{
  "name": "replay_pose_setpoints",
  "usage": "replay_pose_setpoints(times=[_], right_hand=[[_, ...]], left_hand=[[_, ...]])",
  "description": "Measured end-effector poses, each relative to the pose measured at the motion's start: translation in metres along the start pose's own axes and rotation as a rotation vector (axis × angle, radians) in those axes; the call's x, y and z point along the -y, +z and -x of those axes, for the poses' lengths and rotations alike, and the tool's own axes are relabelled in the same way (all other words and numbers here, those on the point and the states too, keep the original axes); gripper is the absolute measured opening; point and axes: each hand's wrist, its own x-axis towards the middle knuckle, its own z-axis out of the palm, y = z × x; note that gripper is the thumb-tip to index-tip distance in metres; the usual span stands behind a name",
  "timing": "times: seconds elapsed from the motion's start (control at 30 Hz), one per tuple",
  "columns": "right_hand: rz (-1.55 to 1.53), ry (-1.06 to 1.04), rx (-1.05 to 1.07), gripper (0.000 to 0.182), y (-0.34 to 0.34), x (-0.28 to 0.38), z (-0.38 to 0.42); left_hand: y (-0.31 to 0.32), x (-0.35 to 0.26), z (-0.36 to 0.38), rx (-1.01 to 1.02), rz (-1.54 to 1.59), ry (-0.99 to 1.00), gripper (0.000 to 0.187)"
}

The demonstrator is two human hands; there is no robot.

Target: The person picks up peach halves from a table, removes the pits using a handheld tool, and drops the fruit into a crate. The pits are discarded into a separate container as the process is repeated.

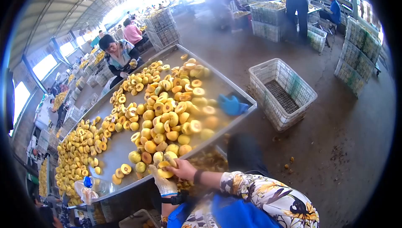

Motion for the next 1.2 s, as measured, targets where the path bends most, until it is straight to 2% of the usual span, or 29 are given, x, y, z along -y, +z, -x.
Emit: replay_pose_setpoints(times=[0.03, 0.07, 0.17, 0.2, 0.3, 0.4, 0.5, 0.53, 0.63, 0.67, 0.73, 0.83, 0.9, 0.93, 0.97, 1.03, 1.1, 1.13, 1.17, 1.2], right_hand=[[0.22, -0.027, -0.026, 0.046, 0.0, -0.005, 0.001], [0.287, -0.088, -0.052, 0.042, -0.001, -0.007, 0.001], [0.402, -0.268, 0.003, 0.04, -0.006, -0.01, 0.002], [0.398, -0.291, 0.0, 0.04, -0.005, -0.016, -0.001], [0.457, -0.328, -0.009, 0.041, -0.004, -0.024, -0.003], [0.44, -0.388, -0.047, 0.042, -0.005, -0.017, 0.006], [0.518, -0.398, 0.029, 0.044, 0.001, -0.019, 0.011], [0.496, -0.433, -0.047, 0.043, 0.002, -0.02, 0.011], [0.447, -0.428, -0.092, 0.04, -0.003, -0.018, 0.011], [0.422, -0.38, -0.065, 0.038, -0.007, -0.013, 0.012], [0.373, -0.279, -0.007, 0.036, -0.014, -0.006, 0.015], [0.402, -0.396, -0.006, 0.033, -0.022, -0.014, 0.007], [0.222, -0.257, 0.185, 0.026, -0.026, -0.011, 0.012], [0.245, -0.17, 0.266, 0.023, -0.025, 0.007, 0.026], [0.367, -0.338, 0.237, 0.024, -0.023, -0.002, 0.03], [0.318, -0.218, 0.087, 0.031, -0.011, -0.037, 0.027], [0.316, 0.04, -0.05, 0.038, -0.025, -0.022, 0.029], [0.392, 0.054, -0.077, 0.042, -0.029, -0.017, 0.029], [0.385, 0.068, -0.078, 0.038, -0.03, -0.011, 0.032], [0.419, -0.009, -0.081, 0.034, -0.03, -0.02, 0.029]], left_hand=[[-0.009, 0.007, -0.003, -0.018, 0.058, -0.07, 0.059], [-0.051, 0.033, -0.025, 0.05, -0.155, 0.069, 0.054], [-0.036, 0.019, -0.016, -0.002, -0.215, 0.039, 0.036], [-0.036, 0.017, -0.014, 0.003, -0.41, 0.15, 0.036], [-0.033, 0.01, -0.012, 0.031, -0.294, 0.061, 0.037], [-0.027, 0.002, -0.005, 0.075, -0.523, 0.129, 0.037], [-0.043, 0.012, -0.023, 0.116, -0.147, -0.129, 0.034], [-0.04, 0.016, -0.022, 0.087, -0.214, -0.037, 0.032], [-0.047, 0.024, -0.024, 0.118, -0.304, -0.031, 0.032], [-0.048, 0.025, -0.024, 0.089, -0.451, -0.007, 0.033], [-0.038, 0.025, -0.016, 0.139, -0.706, 0.185, 0.034], [-0.032, 0.027, -0.014, 0.162, -0.704, 0.21, 0.037], [-0.047, 0.047, -0.032, 0.035, -0.172, -0.037, 0.038], [-0.025, 0.015, -0.026, 0.061, 0.037, -0.396, 0.036], [-0.023, 0.013, -0.03, 0.063, 0.125, -0.37, 0.038], [-0.001, -0.013, -0.019, -0.04, 0.0, -0.29, 0.04], [0.004, -0.011, -0.024, -0.148, -0.031, -0.138, 0.051], [0.007, -0.013, -0.025, -0.158, -0.022, -0.088, 0.05], [0.013, -0.013, -0.022, -0.13, 0.017, -0.006, 0.047], [0.012, -0.018, -0.026, 0.008, 0.042, -0.078, 0.044]])
